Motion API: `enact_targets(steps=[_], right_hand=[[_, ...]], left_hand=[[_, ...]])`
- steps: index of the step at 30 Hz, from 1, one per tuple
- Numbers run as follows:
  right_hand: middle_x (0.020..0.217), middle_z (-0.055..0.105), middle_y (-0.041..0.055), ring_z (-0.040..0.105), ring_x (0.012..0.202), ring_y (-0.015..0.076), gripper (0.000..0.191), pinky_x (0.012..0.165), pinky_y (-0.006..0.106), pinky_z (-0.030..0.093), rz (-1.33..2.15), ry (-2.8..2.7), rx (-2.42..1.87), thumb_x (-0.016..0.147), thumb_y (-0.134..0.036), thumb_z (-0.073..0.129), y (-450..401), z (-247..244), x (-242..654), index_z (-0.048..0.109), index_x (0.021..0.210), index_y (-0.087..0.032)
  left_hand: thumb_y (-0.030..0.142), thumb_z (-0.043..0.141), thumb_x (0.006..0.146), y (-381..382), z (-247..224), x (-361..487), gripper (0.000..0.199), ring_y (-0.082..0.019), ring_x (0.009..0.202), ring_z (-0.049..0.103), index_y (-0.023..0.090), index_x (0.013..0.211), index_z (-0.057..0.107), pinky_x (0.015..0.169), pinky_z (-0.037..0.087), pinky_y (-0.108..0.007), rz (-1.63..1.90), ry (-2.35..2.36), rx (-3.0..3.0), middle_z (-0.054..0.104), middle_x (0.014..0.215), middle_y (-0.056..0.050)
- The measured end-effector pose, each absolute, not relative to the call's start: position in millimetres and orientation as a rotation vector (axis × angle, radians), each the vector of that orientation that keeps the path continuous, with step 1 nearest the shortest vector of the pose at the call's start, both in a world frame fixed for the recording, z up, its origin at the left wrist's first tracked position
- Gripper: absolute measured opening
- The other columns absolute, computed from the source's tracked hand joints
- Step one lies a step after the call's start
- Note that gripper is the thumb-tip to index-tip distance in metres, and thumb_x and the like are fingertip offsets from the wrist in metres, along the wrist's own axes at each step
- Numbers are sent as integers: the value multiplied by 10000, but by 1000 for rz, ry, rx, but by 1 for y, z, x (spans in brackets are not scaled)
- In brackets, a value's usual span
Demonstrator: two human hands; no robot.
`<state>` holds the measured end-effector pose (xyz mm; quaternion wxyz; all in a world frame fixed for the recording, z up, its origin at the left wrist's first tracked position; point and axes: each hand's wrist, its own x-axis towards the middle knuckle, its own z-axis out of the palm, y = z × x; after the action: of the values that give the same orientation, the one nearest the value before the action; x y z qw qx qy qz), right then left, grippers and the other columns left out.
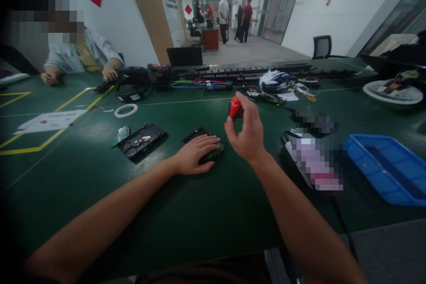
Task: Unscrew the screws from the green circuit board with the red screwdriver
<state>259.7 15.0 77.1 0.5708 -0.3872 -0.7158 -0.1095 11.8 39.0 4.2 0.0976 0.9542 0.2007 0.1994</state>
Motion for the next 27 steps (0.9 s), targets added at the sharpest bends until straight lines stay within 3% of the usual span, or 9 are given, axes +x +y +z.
enact_targets(steps=[5, 11, 18, 23, 27], right_hand=[[1337, 639, 128, 659, 1152, 343, 714, 803, 527, 684, -319, -1653, -919, 927, -342, 795, 14, 79, 260, 484, 1570, -343], [1491, 596, 148, 686, 1232, 333, 658, 974, 569, 661, -212, -1692, -893, 1010, -251, 616, 14, 76, 260, 398, 1629, -302], [1380, 646, 126, 689, 1135, 337, 712, 825, 542, 700, -321, -1648, -928, 931, -348, 786, 15, 77, 260, 467, 1567, -332], [1477, 622, 147, 719, 1174, 319, 710, 922, 534, 687, -204, -1692, -914, 982, -249, 650, 13, 75, 259, 382, 1636, -311], [1393, 646, 123, 690, 1181, 334, 715, 917, 560, 680, -264, -1678, -928, 963, -315, 724, 13, 76, 259, 422, 1610, -340]], left_hand=[[435, 682, 968, 37, 6, 12, 637, -337, 1584, 467, 225, 1553, 544, 1334, 331, -608, 599, 593, 2826, 522, 1670, -153], [434, 699, 954, 37, 5, 12, 656, -336, 1579, 474, 227, 1557, 545, 1332, 337, -605, 591, 604, 2818, 527, 1667, -148], [432, 690, 959, 36, 6, 12, 648, -342, 1581, 470, 224, 1555, 547, 1335, 333, -606, 591, 604, 2820, 528, 1666, -148], [434, 677, 968, 36, 7, 12, 636, -334, 1575, 480, 214, 1550, 547, 1338, 335, -591, 600, 602, 2828, 527, 1667, -149], [434, 683, 964, 36, 7, 12, 641, -333, 1581, 472, 218, 1551, 544, 1340, 328, -596, 590, 598, 2829, 521, 1671, -150]])
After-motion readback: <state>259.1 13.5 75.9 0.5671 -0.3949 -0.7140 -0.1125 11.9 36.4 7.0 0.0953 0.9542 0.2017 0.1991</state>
